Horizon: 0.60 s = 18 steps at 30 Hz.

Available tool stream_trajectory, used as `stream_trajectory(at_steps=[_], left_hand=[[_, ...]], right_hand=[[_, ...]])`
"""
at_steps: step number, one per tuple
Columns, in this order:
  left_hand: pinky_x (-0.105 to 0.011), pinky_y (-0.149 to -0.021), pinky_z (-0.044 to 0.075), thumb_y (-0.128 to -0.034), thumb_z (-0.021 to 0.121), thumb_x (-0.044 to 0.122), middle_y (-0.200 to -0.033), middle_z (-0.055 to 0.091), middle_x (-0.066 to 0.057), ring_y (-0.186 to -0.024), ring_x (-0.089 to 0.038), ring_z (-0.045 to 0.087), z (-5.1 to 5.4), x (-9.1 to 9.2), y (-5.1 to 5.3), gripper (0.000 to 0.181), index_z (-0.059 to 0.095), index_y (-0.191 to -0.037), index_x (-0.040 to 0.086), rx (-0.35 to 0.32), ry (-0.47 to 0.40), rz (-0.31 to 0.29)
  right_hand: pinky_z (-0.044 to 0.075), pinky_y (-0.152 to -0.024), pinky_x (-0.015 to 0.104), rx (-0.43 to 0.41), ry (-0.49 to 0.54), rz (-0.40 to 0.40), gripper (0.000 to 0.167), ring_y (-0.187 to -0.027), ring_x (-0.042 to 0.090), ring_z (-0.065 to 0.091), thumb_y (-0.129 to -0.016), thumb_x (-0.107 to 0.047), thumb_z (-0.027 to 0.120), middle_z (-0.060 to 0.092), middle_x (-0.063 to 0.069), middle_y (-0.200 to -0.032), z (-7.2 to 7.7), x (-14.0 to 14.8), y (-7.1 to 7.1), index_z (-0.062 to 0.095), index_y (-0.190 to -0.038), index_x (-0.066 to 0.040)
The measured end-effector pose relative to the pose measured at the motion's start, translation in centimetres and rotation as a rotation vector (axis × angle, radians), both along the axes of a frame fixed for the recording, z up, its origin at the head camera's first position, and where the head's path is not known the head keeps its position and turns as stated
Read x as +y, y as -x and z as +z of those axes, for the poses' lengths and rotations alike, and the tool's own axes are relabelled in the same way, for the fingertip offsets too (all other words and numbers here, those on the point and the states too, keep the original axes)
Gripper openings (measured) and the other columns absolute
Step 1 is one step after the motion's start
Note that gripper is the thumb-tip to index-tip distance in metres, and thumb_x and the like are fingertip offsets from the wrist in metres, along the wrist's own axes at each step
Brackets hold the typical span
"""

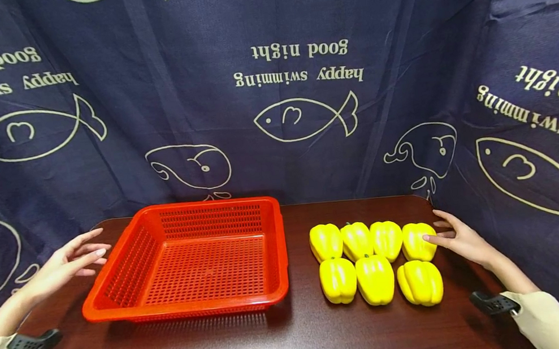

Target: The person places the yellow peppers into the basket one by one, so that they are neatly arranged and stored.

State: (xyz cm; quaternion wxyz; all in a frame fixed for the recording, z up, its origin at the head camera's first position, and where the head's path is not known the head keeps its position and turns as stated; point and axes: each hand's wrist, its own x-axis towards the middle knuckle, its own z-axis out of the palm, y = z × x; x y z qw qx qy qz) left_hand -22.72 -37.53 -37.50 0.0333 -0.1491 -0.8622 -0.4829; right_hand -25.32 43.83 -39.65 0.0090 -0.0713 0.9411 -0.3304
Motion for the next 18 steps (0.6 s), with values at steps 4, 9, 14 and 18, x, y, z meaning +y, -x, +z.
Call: stream_trajectory(at_steps=[4, 9, 14, 18], left_hand=[[-0.024, -0.068, 0.056, -0.0992, 0.05, 0.011, -0.106, 0.059, 0.031, -0.089, 0.004, 0.064, -0.2, 0.0, 0.3, 0.045, 0.038, -0.137, 0.032, -0.027, -0.053, -0.006], [-0.024, -0.07, 0.056, -0.0992, 0.05, 0.011, -0.107, 0.06, 0.028, -0.09, 0.001, 0.065, -0.2, 0.3, 0.6, 0.042, 0.04, -0.132, 0.034, -0.075, -0.111, -0.011], [-0.024, -0.071, 0.057, -0.0989, 0.052, 0.012, -0.107, 0.06, 0.026, -0.09, 0.0, 0.064, -0.2, 0.5, 0.8, 0.04, 0.041, -0.13, 0.035, -0.113, -0.134, -0.004], [-0.024, -0.071, 0.057, -0.0981, 0.054, 0.013, -0.105, 0.06, 0.026, -0.09, 0.002, 0.063, -0.4, 0.6, 1.1, 0.039, 0.042, -0.13, 0.033, -0.13, -0.148, 0.005]], right_hand=[[0.056, -0.072, 0.025, -0.08, 0.12, -0.01, 0.086, -0.101, 0.018, 0.061, -0.092, -0.032, 0.062, 0.041, 0.032, -0.133, -2.0, 2.1, 1.3, 0.01, -0.147, 0.01], [0.057, -0.075, 0.027, -0.158, 0.228, 0.008, 0.079, -0.092, -0.003, 0.058, -0.096, -0.03, 0.058, 0.042, 0.029, -0.13, -2.8, 3.0, 1.8, 0.011, -0.147, 0.007], [0.056, -0.076, 0.025, -0.227, 0.265, 0.041, 0.07, -0.09, -0.007, 0.056, -0.098, -0.027, 0.054, 0.049, 0.014, -0.119, -2.2, 2.4, 1.4, 0.014, -0.145, 0.006], [0.056, -0.079, 0.026, -0.279, 0.269, 0.023, 0.078, -0.091, -0.006, 0.056, -0.097, -0.03, 0.055, 0.046, 0.022, -0.125, -1.9, 1.6, 1.2, 0.009, -0.144, 0.011]])
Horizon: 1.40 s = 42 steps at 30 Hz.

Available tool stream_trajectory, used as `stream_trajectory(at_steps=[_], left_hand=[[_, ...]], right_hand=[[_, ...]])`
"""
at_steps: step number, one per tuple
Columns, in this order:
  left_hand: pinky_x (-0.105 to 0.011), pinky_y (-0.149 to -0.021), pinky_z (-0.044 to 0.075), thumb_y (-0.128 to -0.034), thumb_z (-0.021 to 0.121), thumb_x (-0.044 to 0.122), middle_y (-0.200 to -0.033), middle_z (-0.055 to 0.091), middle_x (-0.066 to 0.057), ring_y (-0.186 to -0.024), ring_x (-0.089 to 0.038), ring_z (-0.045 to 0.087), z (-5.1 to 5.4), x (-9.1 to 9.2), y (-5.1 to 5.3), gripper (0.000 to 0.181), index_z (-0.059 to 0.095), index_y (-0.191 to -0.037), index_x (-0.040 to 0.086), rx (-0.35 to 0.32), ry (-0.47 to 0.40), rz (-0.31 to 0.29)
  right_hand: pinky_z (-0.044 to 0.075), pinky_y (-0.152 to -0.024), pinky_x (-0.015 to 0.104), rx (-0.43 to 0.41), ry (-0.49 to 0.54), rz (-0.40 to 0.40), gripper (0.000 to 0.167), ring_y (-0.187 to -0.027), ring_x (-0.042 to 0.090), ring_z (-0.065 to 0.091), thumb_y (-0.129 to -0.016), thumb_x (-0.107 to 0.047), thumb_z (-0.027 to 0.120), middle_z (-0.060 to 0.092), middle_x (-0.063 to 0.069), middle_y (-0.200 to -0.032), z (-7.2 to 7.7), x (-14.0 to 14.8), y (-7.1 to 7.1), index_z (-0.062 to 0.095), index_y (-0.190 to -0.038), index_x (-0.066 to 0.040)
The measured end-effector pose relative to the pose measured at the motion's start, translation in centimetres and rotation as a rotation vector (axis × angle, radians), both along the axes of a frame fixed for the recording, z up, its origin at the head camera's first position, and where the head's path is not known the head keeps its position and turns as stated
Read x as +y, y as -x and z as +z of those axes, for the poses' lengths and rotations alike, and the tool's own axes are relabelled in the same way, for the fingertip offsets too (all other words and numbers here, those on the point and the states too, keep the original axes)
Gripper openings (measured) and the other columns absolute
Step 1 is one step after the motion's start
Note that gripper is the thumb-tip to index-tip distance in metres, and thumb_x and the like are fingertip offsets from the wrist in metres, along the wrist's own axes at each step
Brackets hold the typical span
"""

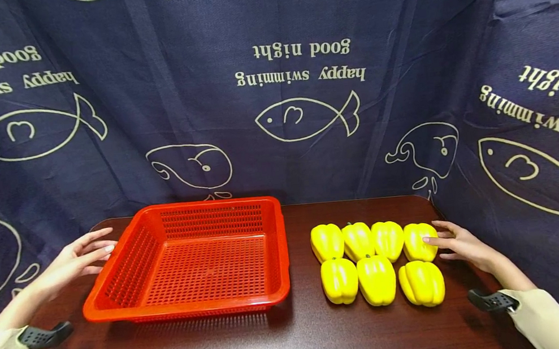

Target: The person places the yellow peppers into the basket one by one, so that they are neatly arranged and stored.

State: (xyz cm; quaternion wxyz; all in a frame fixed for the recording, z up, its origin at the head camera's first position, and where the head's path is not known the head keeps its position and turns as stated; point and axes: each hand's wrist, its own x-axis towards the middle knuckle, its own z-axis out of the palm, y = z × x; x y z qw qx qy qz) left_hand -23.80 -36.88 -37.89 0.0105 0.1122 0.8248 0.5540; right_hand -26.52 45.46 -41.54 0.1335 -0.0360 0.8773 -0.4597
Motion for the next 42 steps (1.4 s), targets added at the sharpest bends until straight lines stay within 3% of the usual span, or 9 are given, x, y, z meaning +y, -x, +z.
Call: stream_trajectory(at_steps=[4, 12, 22, 42], left_hand=[[-0.025, -0.071, 0.057, -0.0971, 0.055, 0.01, -0.105, 0.061, 0.022, -0.092, 0.002, 0.064, -0.4, 0.1, 0.2, 0.04, 0.043, -0.129, 0.032, -0.007, -0.026, -0.014], [-0.025, -0.071, 0.058, -0.0958, 0.057, 0.009, -0.104, 0.062, 0.021, -0.09, -0.001, 0.066, -0.7, 0.3, 0.5, 0.042, 0.046, -0.131, 0.029, -0.056, -0.083, -0.027], [-0.025, -0.075, 0.057, -0.0954, 0.058, 0.009, -0.105, 0.065, 0.023, -0.093, -0.001, 0.066, -0.3, 0.4, 0.5, 0.06, 0.028, -0.145, -0.005, -0.156, -0.129, -0.034], [-0.026, -0.078, 0.057, -0.0965, 0.055, 0.006, -0.109, 0.066, 0.02, -0.096, -0.004, 0.067, -0.7, 0.2, 0.4, 0.039, 0.05, -0.134, 0.013, -0.172, -0.223, -0.074]], right_hand=[[0.056, -0.082, 0.03, -0.045, -0.004, -0.018, 0.084, -0.095, 0.002, 0.057, -0.096, -0.033, 0.056, 0.037, 0.033, -0.134, 0.6, -1.0, -0.5, 0.006, -0.144, 0.015], [0.054, -0.084, 0.029, -0.151, -0.003, -0.062, 0.088, -0.096, 0.012, 0.056, -0.096, -0.039, 0.052, 0.049, 0.015, -0.122, 0.9, -1.0, -0.3, 0.002, -0.144, 0.016], [0.055, -0.088, 0.033, -0.203, 0.062, -0.061, 0.088, -0.093, 0.009, 0.057, -0.097, -0.039, 0.051, 0.053, -0.001, -0.109, 0.1, -0.7, 0.1, 0.002, -0.144, 0.015], [0.054, -0.083, 0.029, -0.241, 0.134, -0.095, 0.07, -0.089, 0.007, 0.06, -0.097, -0.04, 0.05, 0.059, -0.009, -0.096, -0.3, -1.1, 0.3, 0.022, -0.136, 0.01]])
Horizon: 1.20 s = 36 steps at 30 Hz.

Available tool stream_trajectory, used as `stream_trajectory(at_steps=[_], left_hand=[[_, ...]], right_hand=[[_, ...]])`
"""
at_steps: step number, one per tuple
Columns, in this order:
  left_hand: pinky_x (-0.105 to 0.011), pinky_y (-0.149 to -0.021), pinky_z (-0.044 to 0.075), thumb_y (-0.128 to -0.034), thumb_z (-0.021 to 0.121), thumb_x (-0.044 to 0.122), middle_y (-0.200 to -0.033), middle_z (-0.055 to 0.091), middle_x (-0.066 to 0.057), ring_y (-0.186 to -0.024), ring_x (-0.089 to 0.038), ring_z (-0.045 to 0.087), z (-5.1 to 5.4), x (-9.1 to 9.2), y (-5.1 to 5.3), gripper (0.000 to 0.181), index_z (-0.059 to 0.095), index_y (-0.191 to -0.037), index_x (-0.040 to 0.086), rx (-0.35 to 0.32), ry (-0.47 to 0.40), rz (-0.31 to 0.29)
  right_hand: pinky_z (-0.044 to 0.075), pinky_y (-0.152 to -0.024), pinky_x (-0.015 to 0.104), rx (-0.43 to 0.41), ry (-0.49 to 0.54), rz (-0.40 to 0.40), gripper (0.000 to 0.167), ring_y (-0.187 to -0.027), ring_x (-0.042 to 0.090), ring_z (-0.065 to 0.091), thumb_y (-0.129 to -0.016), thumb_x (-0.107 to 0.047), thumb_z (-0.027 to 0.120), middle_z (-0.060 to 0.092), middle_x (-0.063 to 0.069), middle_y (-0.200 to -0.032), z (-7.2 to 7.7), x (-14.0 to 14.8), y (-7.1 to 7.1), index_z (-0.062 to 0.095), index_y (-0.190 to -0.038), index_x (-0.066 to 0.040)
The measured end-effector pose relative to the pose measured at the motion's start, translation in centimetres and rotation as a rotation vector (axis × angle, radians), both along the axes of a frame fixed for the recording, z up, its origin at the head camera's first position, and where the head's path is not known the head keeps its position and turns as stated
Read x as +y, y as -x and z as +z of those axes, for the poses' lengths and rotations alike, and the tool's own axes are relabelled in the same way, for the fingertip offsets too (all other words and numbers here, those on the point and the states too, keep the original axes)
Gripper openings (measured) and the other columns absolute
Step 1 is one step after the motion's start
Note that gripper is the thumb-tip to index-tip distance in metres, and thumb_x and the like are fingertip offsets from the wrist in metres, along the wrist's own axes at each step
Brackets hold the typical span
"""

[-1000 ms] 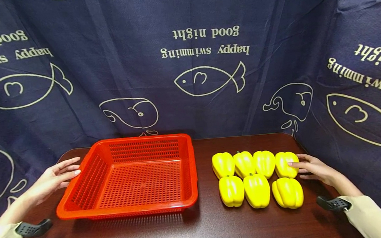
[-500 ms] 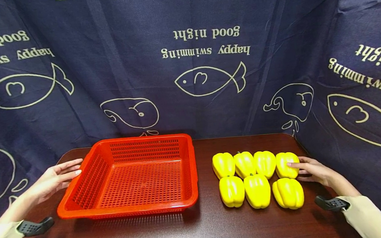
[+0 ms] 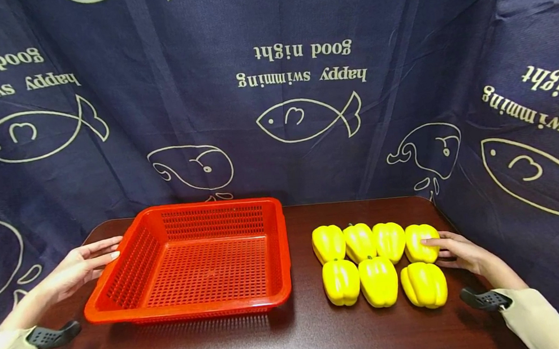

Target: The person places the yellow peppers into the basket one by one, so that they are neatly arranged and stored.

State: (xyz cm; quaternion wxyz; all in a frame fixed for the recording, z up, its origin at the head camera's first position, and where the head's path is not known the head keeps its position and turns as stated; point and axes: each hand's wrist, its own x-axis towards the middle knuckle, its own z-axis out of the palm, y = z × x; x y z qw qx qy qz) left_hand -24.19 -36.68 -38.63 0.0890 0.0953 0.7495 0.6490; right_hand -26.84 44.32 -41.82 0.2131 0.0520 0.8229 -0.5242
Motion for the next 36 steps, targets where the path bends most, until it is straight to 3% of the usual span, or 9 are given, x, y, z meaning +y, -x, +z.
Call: stream_trajectory(at_steps=[9, 19, 23, 29, 32, 36], left_hand=[[-0.026, -0.076, 0.058, -0.0957, 0.056, 0.006, -0.107, 0.066, 0.019, -0.094, -0.004, 0.067, -0.2, 0.1, 0.0, 0.04, 0.051, -0.135, 0.013, 0.008, -0.003, 0.028], [-0.026, -0.074, 0.058, -0.0956, 0.057, 0.008, -0.105, 0.064, 0.022, -0.091, -0.003, 0.067, -0.1, 0.3, -0.1, 0.043, 0.048, -0.137, 0.009, 0.032, 0.072, 0.06], [-0.026, -0.074, 0.058, -0.0955, 0.057, 0.008, -0.105, 0.064, 0.022, -0.091, -0.004, 0.067, -0.1, 0.3, -0.2, 0.041, 0.049, -0.136, 0.011, 0.042, 0.064, 0.062], [-0.026, -0.075, 0.058, -0.0946, 0.06, 0.011, -0.108, 0.064, 0.02, -0.092, -0.005, 0.068, -0.7, -0.1, 0.2, 0.04, 0.053, -0.134, 0.017, 0.078, 0.028, 0.024], [-0.026, -0.075, 0.058, -0.0936, 0.062, 0.017, -0.109, 0.064, 0.021, -0.093, -0.003, 0.067, -1.1, -0.4, 0.4, 0.037, 0.057, -0.129, 0.027, 0.092, 0.035, 0.009], [-0.025, -0.075, 0.058, -0.0943, 0.061, 0.016, -0.109, 0.065, 0.021, -0.094, -0.004, 0.068, -1.1, -0.3, 0.3, 0.037, 0.057, -0.128, 0.029, 0.092, 0.03, 0.005]], right_hand=[[0.054, -0.081, 0.026, 0.03, 0.022, -0.021, 0.074, -0.088, 0.006, 0.06, -0.096, -0.04, 0.051, 0.057, -0.01, -0.095, -0.1, -0.1, -0.1, 0.018, -0.137, 0.012], [0.055, -0.078, 0.025, 0.12, 0.02, -0.025, 0.057, -0.085, 0.004, 0.064, -0.097, -0.034, 0.051, 0.06, -0.012, -0.091, 0.7, -0.5, -0.5, 0.029, -0.128, 0.008], [0.055, -0.078, 0.024, 0.13, -0.005, -0.032, 0.066, -0.085, 0.003, 0.063, -0.097, -0.035, 0.05, 0.059, -0.012, -0.092, 1.1, -0.6, -0.5, 0.022, -0.133, 0.012], [0.055, -0.079, 0.023, 0.163, -0.096, -0.031, 0.083, -0.087, 0.003, 0.06, -0.097, -0.039, 0.05, 0.053, 0.009, -0.112, 1.8, -1.0, -0.7, 0.007, -0.141, 0.017], [0.055, -0.078, 0.022, 0.187, -0.132, -0.039, 0.084, -0.087, 0.001, 0.058, -0.097, -0.04, 0.05, 0.044, 0.022, -0.124, 2.2, -1.3, -0.9, 0.007, -0.142, 0.016], [0.054, -0.076, 0.021, 0.226, -0.155, -0.042, 0.083, -0.085, -0.002, 0.056, -0.096, -0.039, 0.052, 0.039, 0.027, -0.127, 2.8, -1.8, -1.1, 0.01, -0.141, 0.017]])
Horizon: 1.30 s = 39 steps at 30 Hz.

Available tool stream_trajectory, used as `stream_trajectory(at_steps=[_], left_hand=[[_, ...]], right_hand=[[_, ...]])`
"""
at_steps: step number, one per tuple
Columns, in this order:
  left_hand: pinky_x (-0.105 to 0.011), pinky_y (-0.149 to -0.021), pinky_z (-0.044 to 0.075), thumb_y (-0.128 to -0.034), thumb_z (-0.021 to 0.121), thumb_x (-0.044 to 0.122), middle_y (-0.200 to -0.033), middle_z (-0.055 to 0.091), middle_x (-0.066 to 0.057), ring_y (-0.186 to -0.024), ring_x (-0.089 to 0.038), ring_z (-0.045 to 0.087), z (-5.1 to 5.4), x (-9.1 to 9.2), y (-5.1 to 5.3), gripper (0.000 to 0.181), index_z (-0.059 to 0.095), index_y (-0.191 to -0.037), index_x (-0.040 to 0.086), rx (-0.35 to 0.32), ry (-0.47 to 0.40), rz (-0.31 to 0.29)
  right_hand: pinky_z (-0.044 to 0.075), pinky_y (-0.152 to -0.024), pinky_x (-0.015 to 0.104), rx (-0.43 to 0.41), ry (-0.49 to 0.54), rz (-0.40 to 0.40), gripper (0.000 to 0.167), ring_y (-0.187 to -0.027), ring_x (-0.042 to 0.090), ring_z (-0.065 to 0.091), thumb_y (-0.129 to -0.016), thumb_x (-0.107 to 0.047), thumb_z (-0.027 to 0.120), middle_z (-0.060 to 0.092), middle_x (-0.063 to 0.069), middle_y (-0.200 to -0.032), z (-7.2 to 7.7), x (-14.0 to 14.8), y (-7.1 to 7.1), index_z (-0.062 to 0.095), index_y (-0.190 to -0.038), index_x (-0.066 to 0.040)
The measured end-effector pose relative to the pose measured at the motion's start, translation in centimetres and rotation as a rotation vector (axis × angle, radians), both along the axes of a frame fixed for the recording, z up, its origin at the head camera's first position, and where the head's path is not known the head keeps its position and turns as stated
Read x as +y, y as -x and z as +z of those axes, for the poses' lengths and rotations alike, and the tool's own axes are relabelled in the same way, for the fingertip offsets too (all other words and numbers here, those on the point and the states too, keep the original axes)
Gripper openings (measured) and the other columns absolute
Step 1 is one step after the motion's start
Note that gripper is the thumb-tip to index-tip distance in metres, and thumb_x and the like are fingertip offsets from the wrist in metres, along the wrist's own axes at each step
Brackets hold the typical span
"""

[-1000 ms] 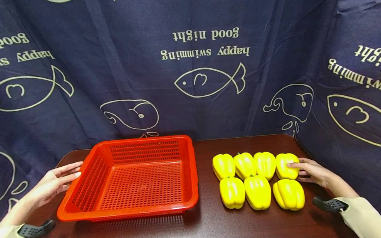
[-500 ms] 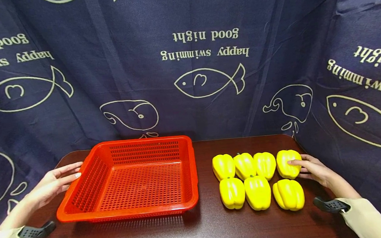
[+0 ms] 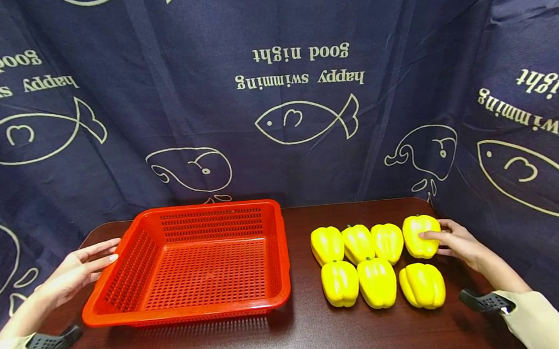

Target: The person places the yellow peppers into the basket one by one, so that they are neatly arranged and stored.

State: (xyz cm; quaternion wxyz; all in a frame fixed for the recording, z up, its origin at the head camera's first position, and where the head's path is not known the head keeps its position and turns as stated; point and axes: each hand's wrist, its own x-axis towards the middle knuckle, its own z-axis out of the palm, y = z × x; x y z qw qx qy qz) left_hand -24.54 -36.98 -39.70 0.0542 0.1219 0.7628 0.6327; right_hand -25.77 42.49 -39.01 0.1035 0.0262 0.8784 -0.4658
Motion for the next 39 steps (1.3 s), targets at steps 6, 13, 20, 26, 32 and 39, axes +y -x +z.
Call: stream_trajectory(at_steps=[6, 13, 20, 26, 32, 39], left_hand=[[-0.025, -0.075, 0.058, -0.0956, 0.057, 0.007, -0.106, 0.066, 0.02, -0.092, -0.005, 0.068, 0.7, 0.6, -0.6, 0.039, 0.053, -0.134, 0.015, -0.046, -0.028, 0.037], [-0.024, -0.075, 0.058, -0.0959, 0.055, 0.005, -0.106, 0.066, 0.021, -0.091, -0.004, 0.068, 1.0, 0.8, -0.7, 0.041, 0.05, -0.136, 0.01, -0.058, -0.027, 0.048], [-0.025, -0.074, 0.058, -0.096, 0.055, 0.005, -0.107, 0.065, 0.02, -0.092, -0.004, 0.068, 1.0, 0.8, -0.8, 0.04, 0.051, -0.135, 0.012, -0.061, -0.036, 0.037], [-0.026, -0.074, 0.058, -0.0954, 0.057, 0.006, -0.107, 0.066, 0.02, -0.093, -0.004, 0.068, 0.7, 0.6, -0.6, 0.039, 0.054, -0.132, 0.017, -0.044, -0.055, 0.018], [-0.026, -0.075, 0.058, -0.0947, 0.06, 0.011, -0.11, 0.065, 0.019, -0.095, -0.003, 0.067, 0.1, 0.1, -0.2, 0.036, 0.058, -0.127, 0.028, -0.018, -0.051, -0.015], [-0.025, -0.074, 0.058, -0.0956, 0.056, 0.005, -0.107, 0.065, 0.019, -0.093, -0.003, 0.067, 0.9, 0.7, -0.7, 0.038, 0.053, -0.132, 0.016, -0.058, -0.061, 0.028]], right_hand=[[0.055, -0.074, 0.02, 0.051, 0.009, -0.01, 0.079, -0.082, -0.004, 0.057, -0.095, -0.034, 0.053, 0.045, 0.024, -0.122, 0.9, -0.6, -0.2, 0.012, -0.139, 0.017], [0.056, -0.072, 0.019, 0.092, 0.004, -0.024, 0.078, -0.08, -0.004, 0.058, -0.095, -0.033, 0.056, 0.045, 0.023, -0.121, 1.9, -1.2, -0.3, 0.014, -0.139, 0.016], [0.055, -0.072, 0.018, 0.119, 0.001, -0.017, 0.077, -0.081, -0.004, 0.057, -0.094, -0.031, 0.058, 0.05, 0.002, -0.106, 3.0, -2.2, -0.2, 0.017, -0.14, 0.014], [0.054, -0.073, 0.018, 0.15, 0.011, 0.005, 0.074, -0.081, -0.004, 0.057, -0.094, -0.028, 0.059, 0.052, -0.003, -0.101, 4.1, -3.6, -0.2, 0.018, -0.141, 0.012], [0.054, -0.073, 0.018, 0.161, -0.018, 0.024, 0.073, -0.082, -0.003, 0.057, -0.093, -0.029, 0.059, 0.051, 0.019, -0.115, 5.0, -5.3, 0.0, 0.02, -0.14, 0.012], [0.053, -0.075, 0.017, 0.173, -0.005, 0.057, 0.072, -0.084, -0.004, 0.057, -0.092, -0.028, 0.06, 0.046, 0.027, -0.125, 5.7, -7.4, 0.3, 0.022, -0.14, 0.01]])
